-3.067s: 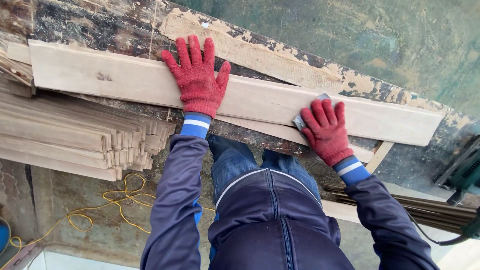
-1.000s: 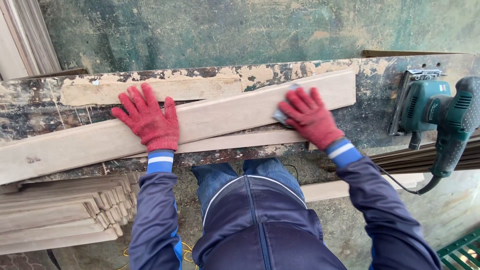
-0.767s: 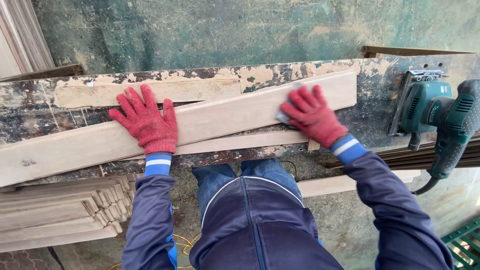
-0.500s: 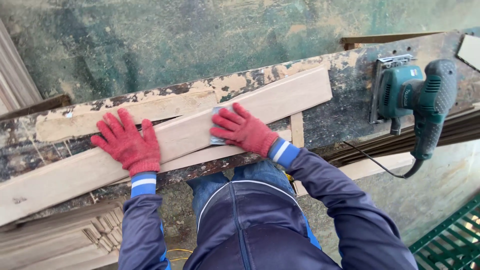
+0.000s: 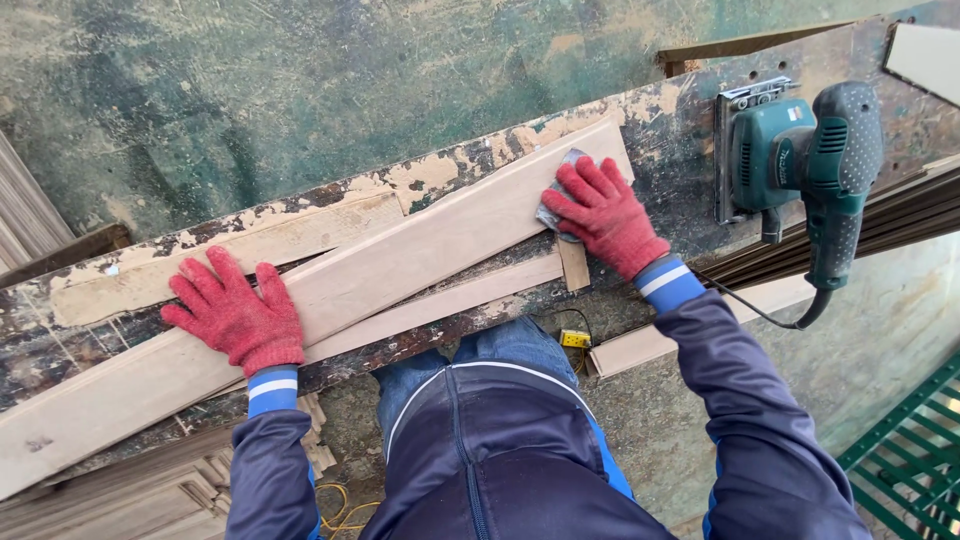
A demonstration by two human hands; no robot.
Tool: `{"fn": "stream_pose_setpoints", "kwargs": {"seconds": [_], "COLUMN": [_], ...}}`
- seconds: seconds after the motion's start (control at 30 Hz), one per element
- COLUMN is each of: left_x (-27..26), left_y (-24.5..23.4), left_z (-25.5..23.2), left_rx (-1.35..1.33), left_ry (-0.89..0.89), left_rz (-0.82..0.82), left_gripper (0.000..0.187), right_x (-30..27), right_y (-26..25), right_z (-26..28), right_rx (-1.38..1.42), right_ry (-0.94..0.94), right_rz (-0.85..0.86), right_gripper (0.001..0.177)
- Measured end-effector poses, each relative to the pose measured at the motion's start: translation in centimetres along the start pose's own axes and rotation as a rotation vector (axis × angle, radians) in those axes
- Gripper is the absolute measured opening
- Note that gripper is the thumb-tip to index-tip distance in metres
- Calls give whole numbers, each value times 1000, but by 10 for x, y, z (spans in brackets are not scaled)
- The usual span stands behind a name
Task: The person is manually sanding a wooden plank using a sanding block.
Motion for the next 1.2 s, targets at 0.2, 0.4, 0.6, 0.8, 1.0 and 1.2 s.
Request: {"fn": "stream_pose_setpoints", "kwargs": {"seconds": [0.2,0.4,0.6,0.8,1.0,1.2], "left_x": [1,1,0,-2,-5,-6], "left_y": [-3,-4,-3,9,11,18], "left_z": [-2,-2,-2,1,0,3], "left_rx": [20,24,40,27,49,80], "left_ry": [-16,-29,-28,-95,-74,-72], "left_rz": [17,-1,-13,119,22,28], "left_gripper": [63,63,62,68,68,68], "right_x": [-32,-20,63,44,61,71], "right_y": [-22,25,69,52,79,78], "right_z": [-44,-19,141,9,37,82], "right_rx": [156,54,187,-55,-56,21], "right_ry": [294,230,-68,360,587,313], "right_rz": [-122,-175,-114,-67,-177,-82], "right_gripper": [58,56,61,72,71,74]}}
Point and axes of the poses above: each hand's wrist, its own x-axis towards the middle knuckle, its own y-axis out of the palm, z = x × y, the point moved 1 cm from there along x, towards the middle knuckle, and after that the axes turned 15 degrees about x, right-handed, at the moved point
